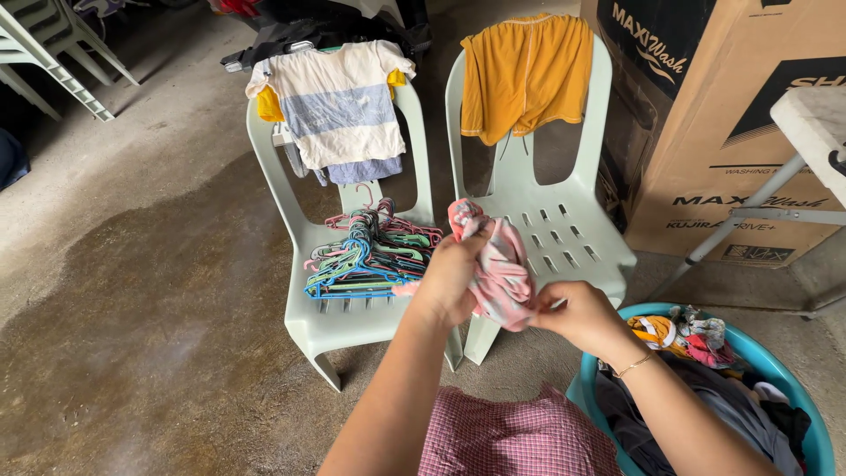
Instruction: The person takes various pieces of clothing from a blue basin, including shirts, shorts, and pants. They place each item onto a plastic hanger and then set the hanger on a nearby white plastic chair. The person continues this process for several items, organizing them on the chair.
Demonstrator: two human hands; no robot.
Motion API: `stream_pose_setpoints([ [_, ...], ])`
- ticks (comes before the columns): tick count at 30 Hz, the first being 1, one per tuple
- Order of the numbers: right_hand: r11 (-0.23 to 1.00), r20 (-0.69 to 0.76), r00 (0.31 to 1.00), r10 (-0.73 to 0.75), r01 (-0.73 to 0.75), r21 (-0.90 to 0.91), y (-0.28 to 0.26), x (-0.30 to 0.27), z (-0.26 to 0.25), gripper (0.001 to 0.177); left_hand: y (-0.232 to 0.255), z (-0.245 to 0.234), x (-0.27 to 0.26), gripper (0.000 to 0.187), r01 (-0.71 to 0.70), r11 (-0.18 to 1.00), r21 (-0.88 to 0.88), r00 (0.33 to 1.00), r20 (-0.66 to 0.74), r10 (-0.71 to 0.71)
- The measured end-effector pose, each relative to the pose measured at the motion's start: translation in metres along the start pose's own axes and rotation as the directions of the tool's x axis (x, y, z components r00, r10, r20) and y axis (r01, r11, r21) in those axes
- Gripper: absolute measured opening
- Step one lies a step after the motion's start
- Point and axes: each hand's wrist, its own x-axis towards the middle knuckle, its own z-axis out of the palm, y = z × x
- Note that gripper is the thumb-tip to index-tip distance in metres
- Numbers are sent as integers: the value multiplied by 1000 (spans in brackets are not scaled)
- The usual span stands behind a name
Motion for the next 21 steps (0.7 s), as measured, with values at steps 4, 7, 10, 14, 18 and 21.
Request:
stream_pose_setpoints([
  [4, 776, -72, 993, -94, 119, 619, -36, -3, -7, 50, 19, 10, -12, 29, 30, 946, 322, 999, -26, -23],
  [7, 769, 22, 989, -148, 101, 631, -47, 4, -9, 49, 20, 7, -24, 36, -91, 793, 602, 986, 165, -12],
  [10, 858, 106, 984, -144, 71, 508, -29, 24, -9, 22, 16, -11, -24, 42, -193, 591, 783, 976, 214, 35],
  [14, 551, 64, 983, -173, 42, 833, -3, 29, -11, 12, -8, -47, -10, 34, -105, 56, 993, 892, 70, 446],
  [18, 622, 66, 994, -85, 1, 783, -23, 14, -4, 32, -26, -65, -1, 35, 260, 528, 809, 949, -315, 16],
  [21, 928, 33, 987, -156, 135, 347, -38, 5, 2, 56, -36, -60, 0, 25, 388, 913, 124, 915, -169, -366],
])
